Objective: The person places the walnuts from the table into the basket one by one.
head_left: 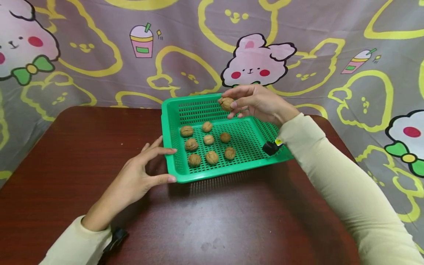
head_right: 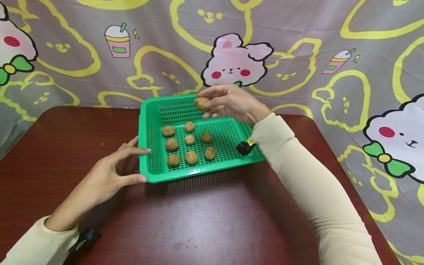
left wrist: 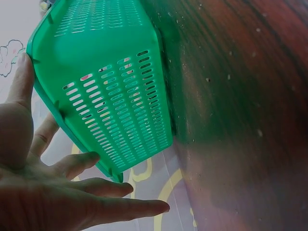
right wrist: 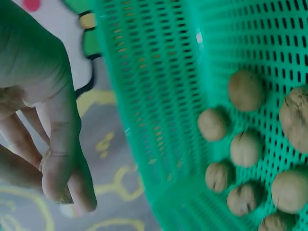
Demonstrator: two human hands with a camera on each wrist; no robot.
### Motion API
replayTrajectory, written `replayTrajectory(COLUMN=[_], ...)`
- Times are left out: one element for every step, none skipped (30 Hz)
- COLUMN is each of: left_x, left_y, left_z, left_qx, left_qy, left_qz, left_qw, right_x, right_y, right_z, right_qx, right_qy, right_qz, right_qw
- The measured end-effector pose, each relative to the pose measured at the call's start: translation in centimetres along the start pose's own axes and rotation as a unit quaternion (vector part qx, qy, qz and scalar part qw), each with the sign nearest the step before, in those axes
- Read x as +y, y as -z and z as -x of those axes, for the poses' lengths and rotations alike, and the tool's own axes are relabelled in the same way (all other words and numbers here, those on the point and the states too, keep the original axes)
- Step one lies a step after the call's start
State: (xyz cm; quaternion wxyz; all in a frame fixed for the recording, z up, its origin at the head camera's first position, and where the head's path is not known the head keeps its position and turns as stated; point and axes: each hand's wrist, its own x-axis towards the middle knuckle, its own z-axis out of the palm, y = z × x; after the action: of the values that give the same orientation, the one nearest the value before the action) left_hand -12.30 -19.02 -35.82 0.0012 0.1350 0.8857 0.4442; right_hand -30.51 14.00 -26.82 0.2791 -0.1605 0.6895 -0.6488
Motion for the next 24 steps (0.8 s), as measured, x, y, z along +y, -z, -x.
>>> replayTrajectory(left_x=[0.0, -0.1, -0.1, -0.1, -0.1, -0.1, -0.1, -0.1, -0.1, -0.1, -0.1, 0.0, 0.0, -0.1, -0.1, -0.1, -0.1, -0.1, -0.1, -0.2, -0.2, -0.2, -0.2, -0.2], left_y=[0.0, 0.0, 0.0, 0.0, 0.0, 0.0, 0.1, 0.1, 0.2, 0.2, 0.2, 0.2, 0.2, 0.3, 0.3, 0.2, 0.2, 0.2, 0.2, 0.2, 0.2, 0.2, 0.1, 0.1], left_z=[0.0, 0.0, 0.0, 0.0, 0.0, 0.0, 0.0, 0.0, 0.0, 0.0, 0.0, 0.0, 0.0, 0.0, 0.0, 0.0, 0.0, -0.1, -0.1, -0.1, -0.1, -0.1, -0.1, -0.1], left_qx=[0.001, 0.003, 0.004, 0.005, 0.006, 0.007, 0.008, 0.008, 0.008, 0.009, 0.008, 0.008, 0.008, 0.008, 0.008, 0.008, 0.008, 0.007, 0.006, 0.006, 0.005, 0.004, 0.003, 0.003], left_qy=[-0.001, -0.001, -0.001, -0.002, -0.003, -0.003, -0.001, -0.001, 0.0, 0.0, 0.002, 0.004, 0.005, 0.005, 0.006, 0.007, 0.007, 0.007, 0.007, 0.008, 0.009, 0.01, 0.01, 0.01], left_qz=[0.001, 0.003, 0.003, 0.003, 0.004, 0.004, 0.004, 0.004, 0.004, 0.004, 0.005, 0.005, 0.005, 0.004, 0.002, 0.001, 0.0, -0.001, -0.002, -0.003, -0.003, -0.003, -0.002, -0.002], left_qw=[1.0, 1.0, 1.0, 1.0, 1.0, 1.0, 1.0, 1.0, 1.0, 1.0, 1.0, 1.0, 0.9999, 0.9999, 0.9999, 0.9999, 0.9999, 1.0, 0.9999, 0.9999, 0.9999, 0.9999, 0.9999, 0.9999], right_x=[0.4, 0.9, 1.4, 1.9, 2.3, 2.8, 3.2, 3.6, 4.0, 4.3, 4.6, 4.9, 5.2, 5.4, 5.7, 5.9, 6.1, 6.3, 6.5, 6.7, 6.8, 7.0, 7.1, 7.2], right_y=[0.2, 0.4, 0.6, 0.7, 0.9, 1.1, 1.2, 1.4, 1.5, 1.7, 1.8, 1.9, 2.0, 2.1, 2.1, 2.2, 2.2, 2.2, 2.2, 2.3, 2.3, 2.3, 2.3, 2.4], right_z=[-0.7, -1.3, -1.9, -2.5, -3.0, -3.4, -3.8, -4.2, -4.5, -4.8, -4.9, -5.1, -5.3, -5.5, -5.6, -5.8, -5.9, -6.0, -6.1, -6.2, -6.3, -6.3, -6.4, -6.4], right_qx=[0.003, 0.006, 0.007, 0.008, 0.01, 0.009, 0.01, 0.011, 0.011, 0.01, 0.009, 0.007, 0.006, 0.004, 0.001, 0.0, 0.001, -0.001, -0.002, -0.004, -0.005, -0.005, -0.004, -0.003], right_qy=[-0.003, -0.006, -0.01, -0.014, -0.02, -0.024, -0.029, -0.033, -0.038, -0.044, -0.049, -0.054, -0.062, -0.069, -0.078, -0.086, -0.094, -0.101, -0.107, -0.112, -0.117, -0.12, -0.122, -0.124], right_qz=[-0.004, -0.007, -0.01, -0.012, -0.011, -0.01, -0.008, -0.004, 0.003, 0.013, 0.025, 0.035, 0.044, 0.051, 0.059, 0.064, 0.069, 0.074, 0.082, 0.091, 0.101, 0.109, 0.117, 0.126], right_qw=[1.0, 1.0, 1.0, 1.0, 1.0, 1.0, 1.0, 0.999, 0.999, 0.999, 0.998, 0.998, 0.997, 0.996, 0.995, 0.994, 0.993, 0.992, 0.991, 0.99, 0.988, 0.987, 0.986, 0.984])
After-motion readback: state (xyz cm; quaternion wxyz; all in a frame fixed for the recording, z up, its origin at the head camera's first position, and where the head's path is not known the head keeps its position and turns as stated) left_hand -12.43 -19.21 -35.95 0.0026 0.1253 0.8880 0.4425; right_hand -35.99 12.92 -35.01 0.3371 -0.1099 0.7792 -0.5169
